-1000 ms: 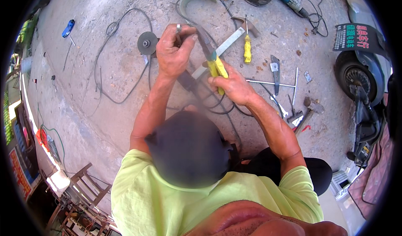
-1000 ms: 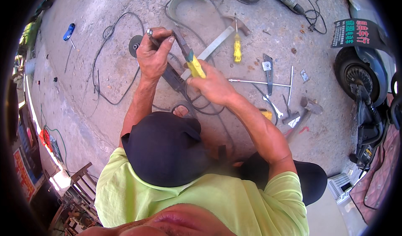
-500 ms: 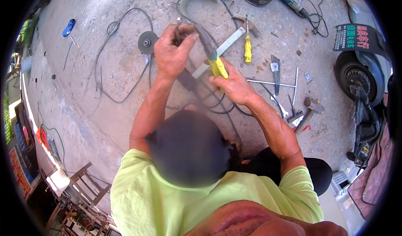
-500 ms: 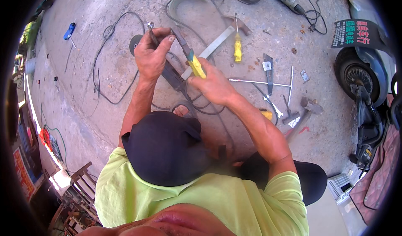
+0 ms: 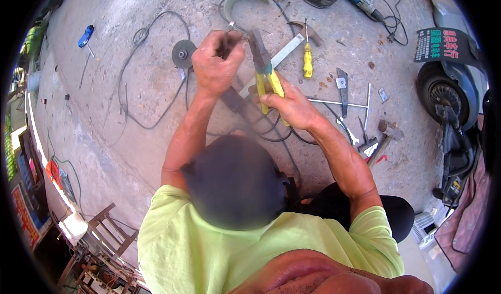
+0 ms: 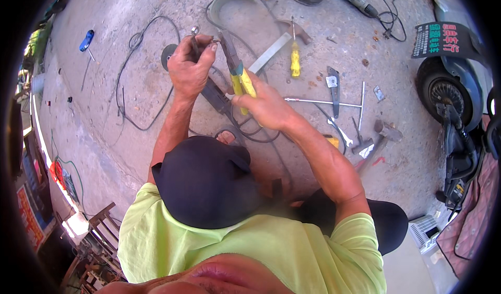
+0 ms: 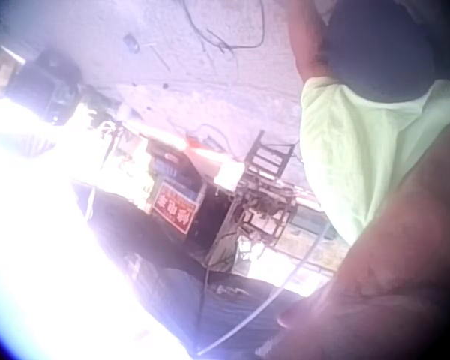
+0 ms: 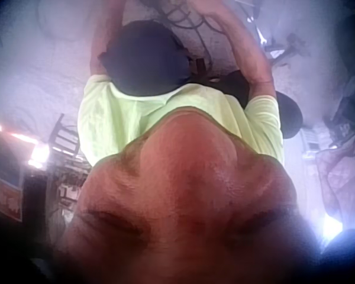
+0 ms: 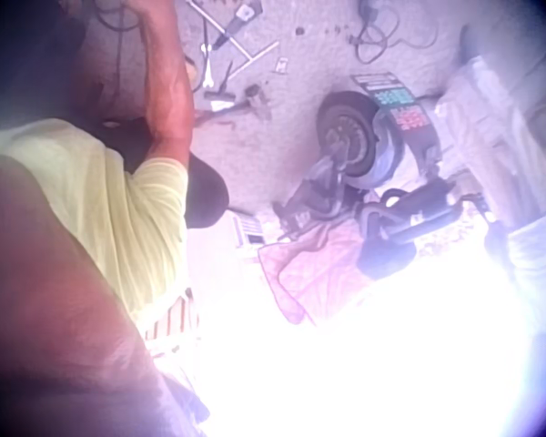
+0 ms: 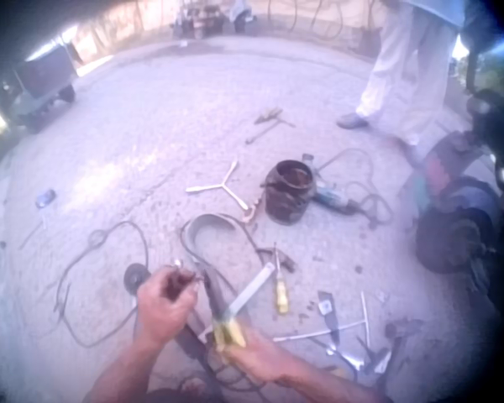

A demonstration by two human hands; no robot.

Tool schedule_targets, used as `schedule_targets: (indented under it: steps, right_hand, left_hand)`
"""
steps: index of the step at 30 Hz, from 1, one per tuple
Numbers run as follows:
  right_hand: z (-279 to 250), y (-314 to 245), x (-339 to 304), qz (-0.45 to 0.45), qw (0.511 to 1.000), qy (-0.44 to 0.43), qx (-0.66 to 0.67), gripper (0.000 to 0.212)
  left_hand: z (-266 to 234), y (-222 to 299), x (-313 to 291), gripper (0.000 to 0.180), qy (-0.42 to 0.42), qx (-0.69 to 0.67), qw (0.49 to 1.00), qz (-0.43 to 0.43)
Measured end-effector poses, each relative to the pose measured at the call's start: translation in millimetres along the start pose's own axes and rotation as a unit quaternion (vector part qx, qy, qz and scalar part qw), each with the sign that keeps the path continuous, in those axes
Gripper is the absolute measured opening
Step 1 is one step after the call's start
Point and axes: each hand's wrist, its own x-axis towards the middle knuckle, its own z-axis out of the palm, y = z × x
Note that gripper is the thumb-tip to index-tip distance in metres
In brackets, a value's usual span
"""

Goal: The person uses a screwdriver and a pair of pliers to manipulate a small metal bracket and pin, attempting to fit the pin into the bracket component.

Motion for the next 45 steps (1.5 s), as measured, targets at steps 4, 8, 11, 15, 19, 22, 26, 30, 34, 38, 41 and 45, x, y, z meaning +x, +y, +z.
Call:
schedule_targets:
  steps: [4, 8, 11, 15, 19, 22, 26, 30, 34, 38, 41, 45]
  right_hand:
    - [0, -5, 0, -0.009, 0.999, -0.022, -0.033, 0.061]
    - [-1, 3, 1, -0.008, 0.998, 0.003, -0.064, 0.059]
    - [0, 3, 2, -0.014, 0.997, 0.008, -0.075, 0.059]
    - [2, -4, 1, -0.036, 0.994, 0.006, -0.099, 0.062]
    - [4, -5, -1, -0.035, 0.994, 0.024, -0.097, 0.065]
    - [4, -12, -4, 0.014, 0.998, -0.004, -0.060, 0.065]
    - [6, 3, 0, -0.019, 0.999, 0.024, -0.020, 0.069]
    - [6, 9, 2, -0.014, 0.997, -0.002, 0.071, 0.056]
    - [3, 5, 1, 0.007, 0.996, -0.045, 0.075, 0.062]
    - [5, 3, 0, 0.000, 0.997, -0.042, 0.063, 0.062]
    - [5, 2, -1, 0.000, 0.997, -0.044, 0.065, 0.063]
    - [3, 3, 0, -0.004, 0.997, -0.044, 0.060, 0.063]
  left_hand:
    - [-3, -4, 1, 0.018, -0.017, 0.005, 1.000, 0.019]
    - [-4, 5, 0, 0.021, -0.023, 0.065, 0.995, 0.072]
    - [-5, 5, 1, 0.023, -0.024, 0.084, 0.992, 0.092]
    - [-6, 6, 3, 0.023, -0.027, 0.100, 0.987, 0.119]
    - [-5, 6, 3, 0.023, -0.028, 0.091, 0.987, 0.130]
    - [-7, 6, 2, 0.023, -0.024, 0.096, 0.985, 0.142]
    - [-4, 1, 1, 0.023, -0.021, 0.081, 0.989, 0.123]
    - [-6, 8, 1, 0.024, -0.028, 0.078, 0.991, 0.107]
    - [-8, 10, 2, 0.024, -0.034, 0.088, 0.988, 0.120]
    - [-3, 7, -1, 0.023, -0.012, 0.068, 0.992, 0.104]
    - [-2, 7, -3, 0.022, -0.016, 0.065, 0.993, 0.093]
    - [-2, 9, -4, 0.019, -0.028, 0.046, 0.994, 0.097]
